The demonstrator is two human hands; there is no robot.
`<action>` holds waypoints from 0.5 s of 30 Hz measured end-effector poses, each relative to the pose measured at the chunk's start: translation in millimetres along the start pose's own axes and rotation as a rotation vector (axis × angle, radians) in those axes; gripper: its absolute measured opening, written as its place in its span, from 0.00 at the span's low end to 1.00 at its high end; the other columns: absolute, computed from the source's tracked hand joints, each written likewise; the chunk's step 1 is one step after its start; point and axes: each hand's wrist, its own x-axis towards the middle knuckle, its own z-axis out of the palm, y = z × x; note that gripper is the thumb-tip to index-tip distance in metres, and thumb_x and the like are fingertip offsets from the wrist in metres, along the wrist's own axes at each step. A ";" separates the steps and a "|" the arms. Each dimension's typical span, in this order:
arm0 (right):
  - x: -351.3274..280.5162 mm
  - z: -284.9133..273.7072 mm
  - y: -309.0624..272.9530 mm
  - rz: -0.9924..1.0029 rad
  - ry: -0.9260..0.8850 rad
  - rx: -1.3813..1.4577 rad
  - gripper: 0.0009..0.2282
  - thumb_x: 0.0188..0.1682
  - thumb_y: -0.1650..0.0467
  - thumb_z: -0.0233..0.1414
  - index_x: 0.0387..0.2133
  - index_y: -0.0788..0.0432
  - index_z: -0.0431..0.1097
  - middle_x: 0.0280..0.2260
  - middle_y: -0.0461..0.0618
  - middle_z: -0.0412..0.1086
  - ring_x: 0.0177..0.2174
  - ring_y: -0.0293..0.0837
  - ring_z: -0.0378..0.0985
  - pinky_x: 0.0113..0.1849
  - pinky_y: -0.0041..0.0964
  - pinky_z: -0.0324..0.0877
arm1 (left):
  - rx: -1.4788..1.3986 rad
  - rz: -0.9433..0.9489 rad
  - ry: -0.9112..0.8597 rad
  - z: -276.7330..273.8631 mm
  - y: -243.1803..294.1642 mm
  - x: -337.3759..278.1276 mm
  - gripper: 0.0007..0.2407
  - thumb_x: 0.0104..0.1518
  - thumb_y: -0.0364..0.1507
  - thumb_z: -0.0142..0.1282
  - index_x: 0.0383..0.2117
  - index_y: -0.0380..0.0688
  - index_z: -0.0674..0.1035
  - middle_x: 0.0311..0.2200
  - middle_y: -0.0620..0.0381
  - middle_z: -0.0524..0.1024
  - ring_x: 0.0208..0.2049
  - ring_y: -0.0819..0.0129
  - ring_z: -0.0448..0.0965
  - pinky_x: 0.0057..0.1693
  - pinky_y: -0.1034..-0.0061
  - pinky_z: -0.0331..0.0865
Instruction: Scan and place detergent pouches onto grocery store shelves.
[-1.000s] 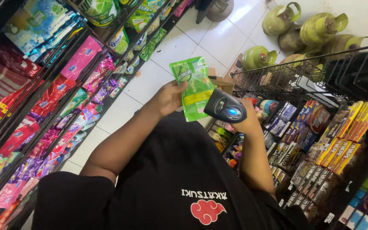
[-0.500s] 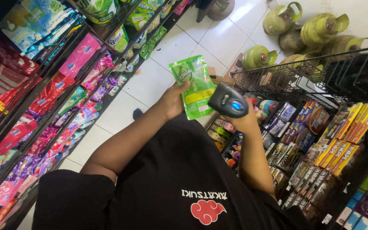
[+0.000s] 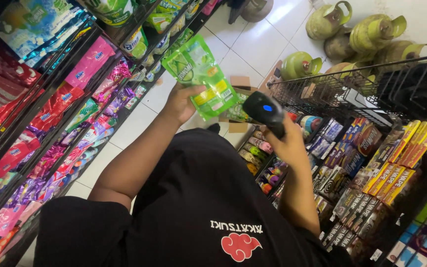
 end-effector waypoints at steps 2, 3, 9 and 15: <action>-4.5 9.6 -1.8 0.127 -0.031 -0.010 0.17 0.45 0.76 0.60 0.50 0.59 0.70 0.30 0.43 0.72 0.29 0.34 0.71 0.34 0.31 0.67 | -0.023 0.023 0.001 -2.7 -1.4 1.0 0.18 0.56 0.18 0.60 0.54 0.41 0.75 0.51 0.52 0.77 0.56 0.57 0.77 0.65 0.59 0.69; -6.7 14.7 -2.8 0.253 -0.063 -0.020 0.19 0.45 0.76 0.59 0.51 0.58 0.70 0.28 0.43 0.72 0.27 0.34 0.71 0.32 0.31 0.67 | -0.045 0.046 0.002 -4.1 -1.8 1.4 0.17 0.58 0.18 0.60 0.53 0.40 0.75 0.51 0.52 0.77 0.56 0.58 0.76 0.65 0.59 0.69; -7.2 33.1 -0.4 0.241 -0.047 0.114 0.13 0.47 0.78 0.57 0.46 0.60 0.70 0.26 0.44 0.73 0.26 0.33 0.73 0.31 0.29 0.68 | -0.023 0.083 -0.009 -4.4 -0.7 2.2 0.16 0.58 0.18 0.60 0.53 0.40 0.76 0.51 0.51 0.77 0.56 0.59 0.77 0.65 0.59 0.69; -3.9 32.2 -3.2 0.219 -0.086 0.108 0.08 0.47 0.78 0.56 0.39 0.61 0.71 0.25 0.45 0.74 0.26 0.34 0.74 0.32 0.30 0.69 | -0.002 0.079 -0.026 -10.7 -4.2 3.4 0.17 0.58 0.16 0.60 0.53 0.40 0.76 0.51 0.51 0.78 0.55 0.59 0.77 0.65 0.59 0.69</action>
